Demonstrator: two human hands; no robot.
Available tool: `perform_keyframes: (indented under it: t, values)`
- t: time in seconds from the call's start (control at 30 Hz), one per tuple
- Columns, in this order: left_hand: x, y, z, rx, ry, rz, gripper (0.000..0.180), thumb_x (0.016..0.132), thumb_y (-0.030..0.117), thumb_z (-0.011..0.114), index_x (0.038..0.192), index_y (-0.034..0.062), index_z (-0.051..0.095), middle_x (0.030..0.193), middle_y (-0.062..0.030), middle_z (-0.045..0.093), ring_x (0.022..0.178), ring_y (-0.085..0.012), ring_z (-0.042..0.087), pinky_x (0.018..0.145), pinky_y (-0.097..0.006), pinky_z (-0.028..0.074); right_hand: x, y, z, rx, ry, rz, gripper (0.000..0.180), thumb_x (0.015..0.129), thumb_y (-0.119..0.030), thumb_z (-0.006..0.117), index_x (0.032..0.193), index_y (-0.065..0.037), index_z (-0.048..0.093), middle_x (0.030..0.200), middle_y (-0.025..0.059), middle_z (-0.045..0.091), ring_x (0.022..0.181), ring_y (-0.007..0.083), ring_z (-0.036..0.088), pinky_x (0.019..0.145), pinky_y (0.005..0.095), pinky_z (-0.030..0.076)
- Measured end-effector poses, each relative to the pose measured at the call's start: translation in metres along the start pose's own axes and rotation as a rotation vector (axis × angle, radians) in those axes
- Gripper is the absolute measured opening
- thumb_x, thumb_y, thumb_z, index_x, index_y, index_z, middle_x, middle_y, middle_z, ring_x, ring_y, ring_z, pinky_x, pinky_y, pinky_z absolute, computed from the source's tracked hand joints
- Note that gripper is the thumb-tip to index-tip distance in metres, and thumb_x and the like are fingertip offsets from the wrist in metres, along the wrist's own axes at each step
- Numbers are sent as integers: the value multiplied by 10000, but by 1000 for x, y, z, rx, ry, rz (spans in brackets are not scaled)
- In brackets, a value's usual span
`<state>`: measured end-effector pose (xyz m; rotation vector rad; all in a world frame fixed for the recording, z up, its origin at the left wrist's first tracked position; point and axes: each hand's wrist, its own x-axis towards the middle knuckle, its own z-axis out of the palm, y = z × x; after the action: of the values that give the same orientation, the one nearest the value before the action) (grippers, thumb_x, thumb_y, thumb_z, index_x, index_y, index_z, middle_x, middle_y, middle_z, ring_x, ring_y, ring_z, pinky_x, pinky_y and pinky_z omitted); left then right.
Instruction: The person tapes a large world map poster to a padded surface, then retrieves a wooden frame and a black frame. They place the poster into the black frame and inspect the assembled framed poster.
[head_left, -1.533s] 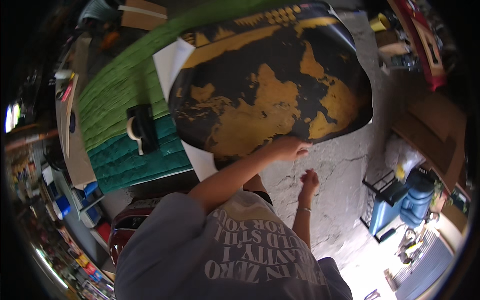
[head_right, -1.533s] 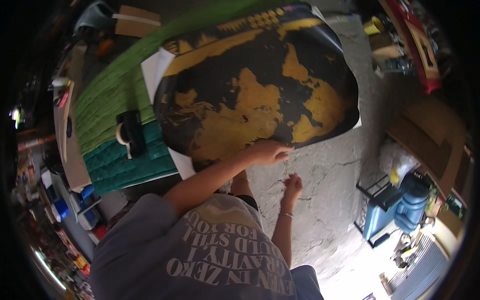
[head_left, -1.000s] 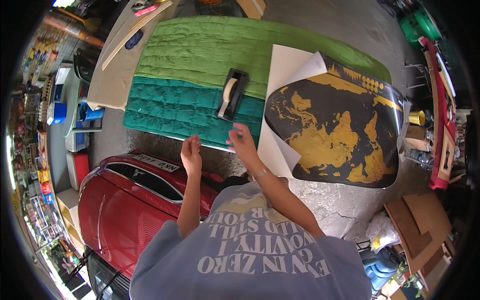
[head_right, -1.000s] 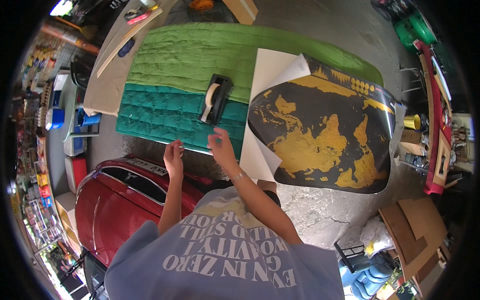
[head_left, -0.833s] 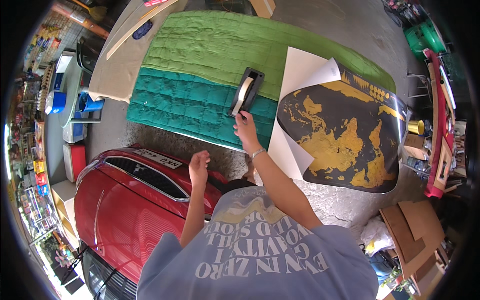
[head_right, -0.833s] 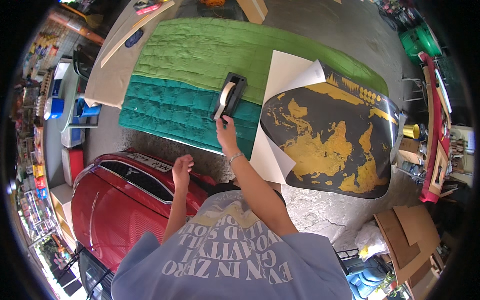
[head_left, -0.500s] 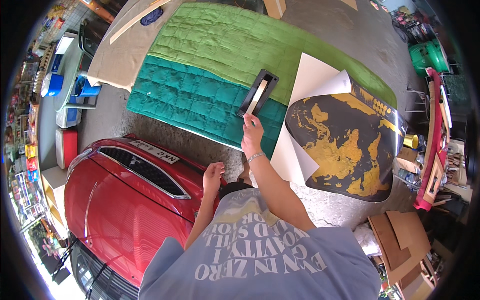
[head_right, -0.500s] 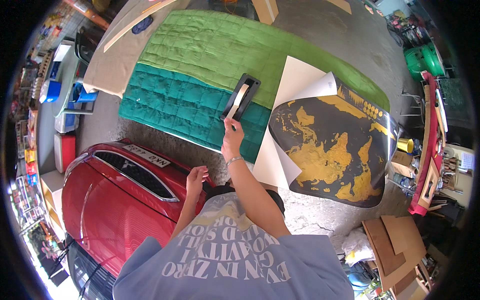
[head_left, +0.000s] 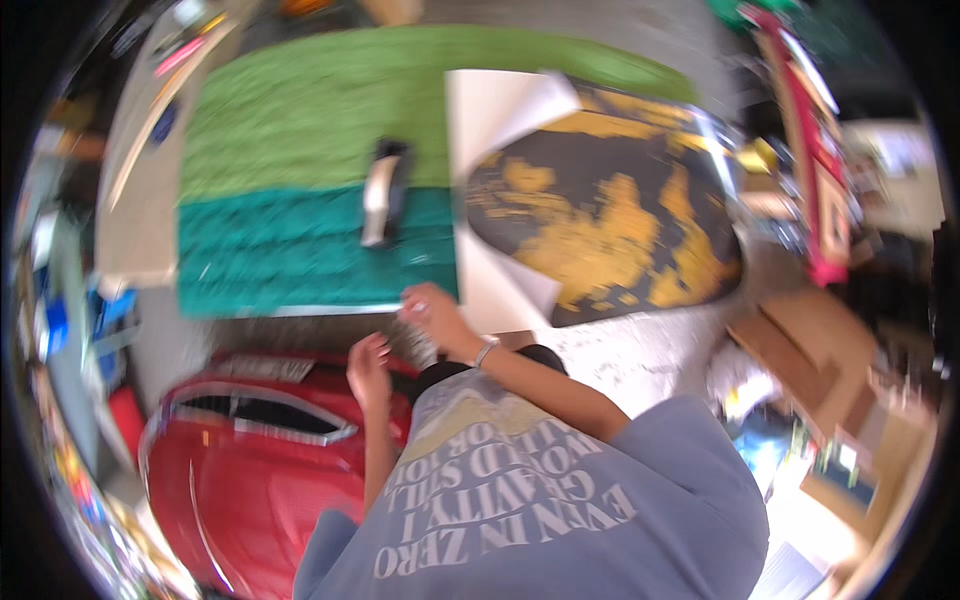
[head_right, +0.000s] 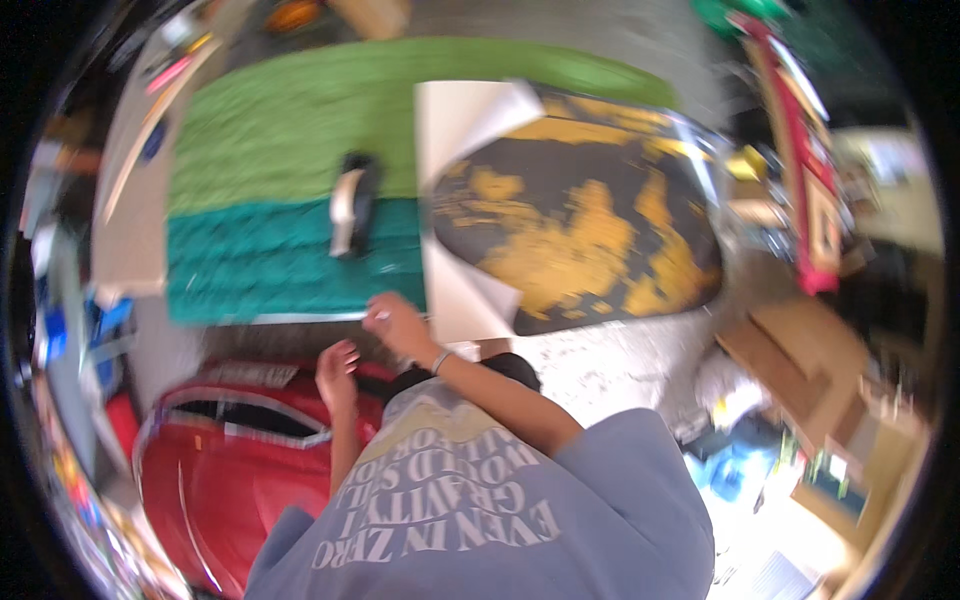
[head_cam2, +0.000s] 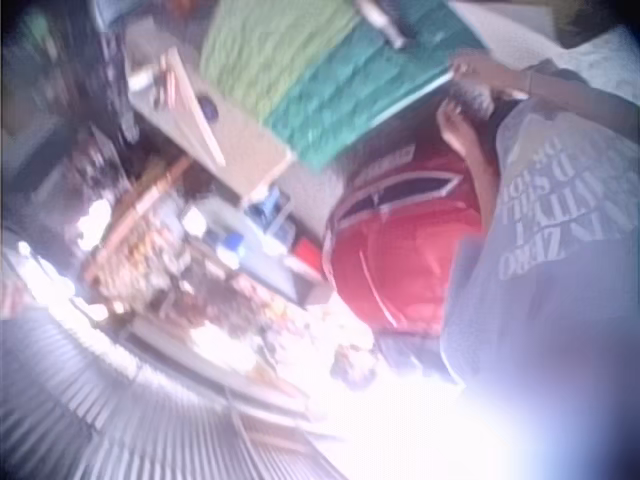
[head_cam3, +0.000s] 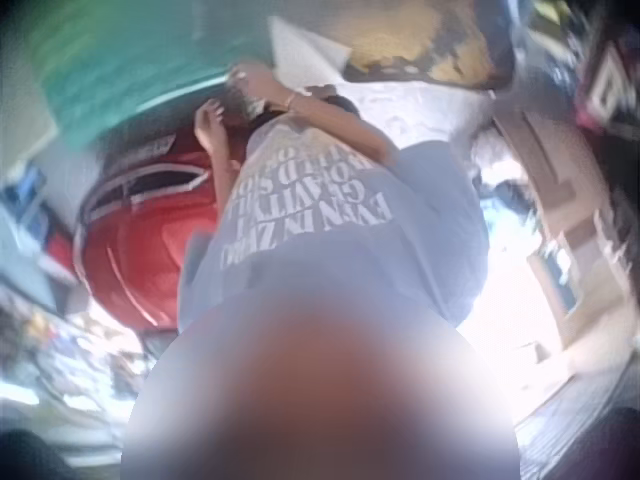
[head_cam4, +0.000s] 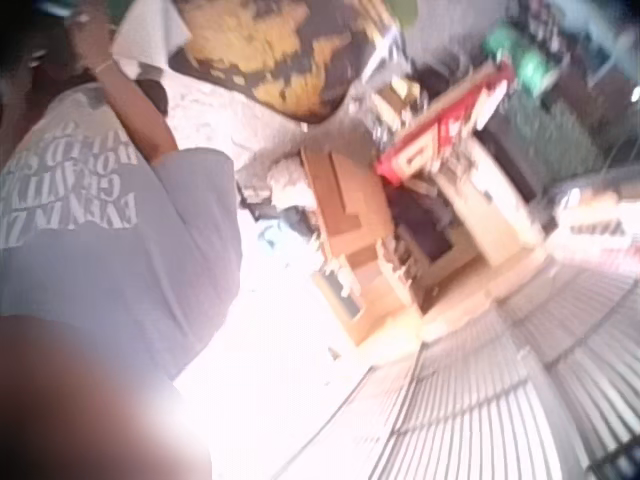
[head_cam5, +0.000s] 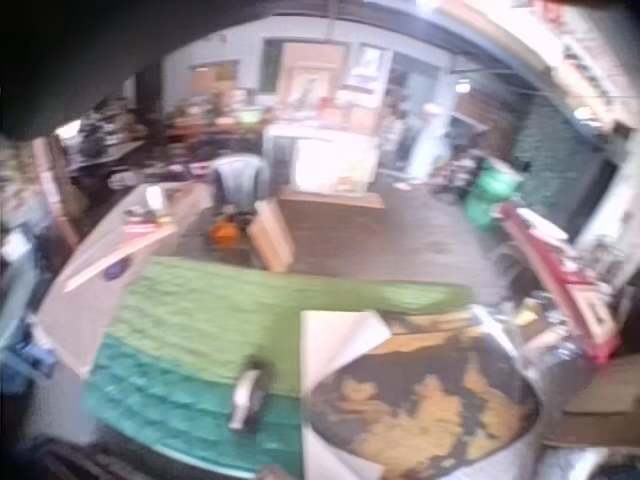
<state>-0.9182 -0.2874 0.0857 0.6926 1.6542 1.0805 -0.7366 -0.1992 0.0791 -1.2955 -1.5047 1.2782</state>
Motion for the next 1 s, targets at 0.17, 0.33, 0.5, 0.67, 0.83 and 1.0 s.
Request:
perform_keyframes:
  t: [0.17,0.33,0.5,0.67,0.83,1.0]
  values:
    - [31,69,65,258,-40,306,249,1051,179,546,1129,-30,657,1011,-116,709,928,-187,676,849,-325,535,-59,-64,-138,58,-239,109,221,910,-188,740,1056,-38,666,1036,112,624,943,274,641,827,373,523]
    - [37,170,169,414,-371,649,253,1042,181,559,1155,-21,659,1091,-134,713,997,-204,677,905,-325,509,-113,-68,-275,-607,439,16,362,874,-133,734,1223,-85,650,1062,133,616,976,318,632,835,409,517]
    - [-3,210,319,758,-786,775,316,1028,228,579,1273,36,632,1257,-143,672,1158,-302,641,991,-378,484,-166,1,-428,-1158,639,269,653,905,-197,680,1493,-124,406,1359,139,547,1283,328,498,1104,502,342]
    - [-34,140,482,1183,-1302,802,513,1015,337,580,1458,95,485,1528,-170,458,1399,-376,441,1127,-467,398,-225,96,-557,-1662,321,446,802,939,-317,631,1599,-131,215,1518,177,426,1470,309,328,1219,537,191]
    - [-42,48,600,1591,-1057,1016,720,998,459,573,1597,213,257,1673,-134,166,1533,-356,174,1216,-494,283,-304,172,-636,-1188,501,515,881,916,-396,665,1607,-110,199,1542,172,415,1469,325,338,1224,546,187]
    - [-75,-7,689,1525,-1026,1213,855,930,631,575,1615,251,232,1678,-144,145,1539,-403,122,1230,-561,210,-340,232,-668,-861,748,486,909,909,-447,669,1597,-66,212,1537,145,438,1466,318,356,1208,543,252]
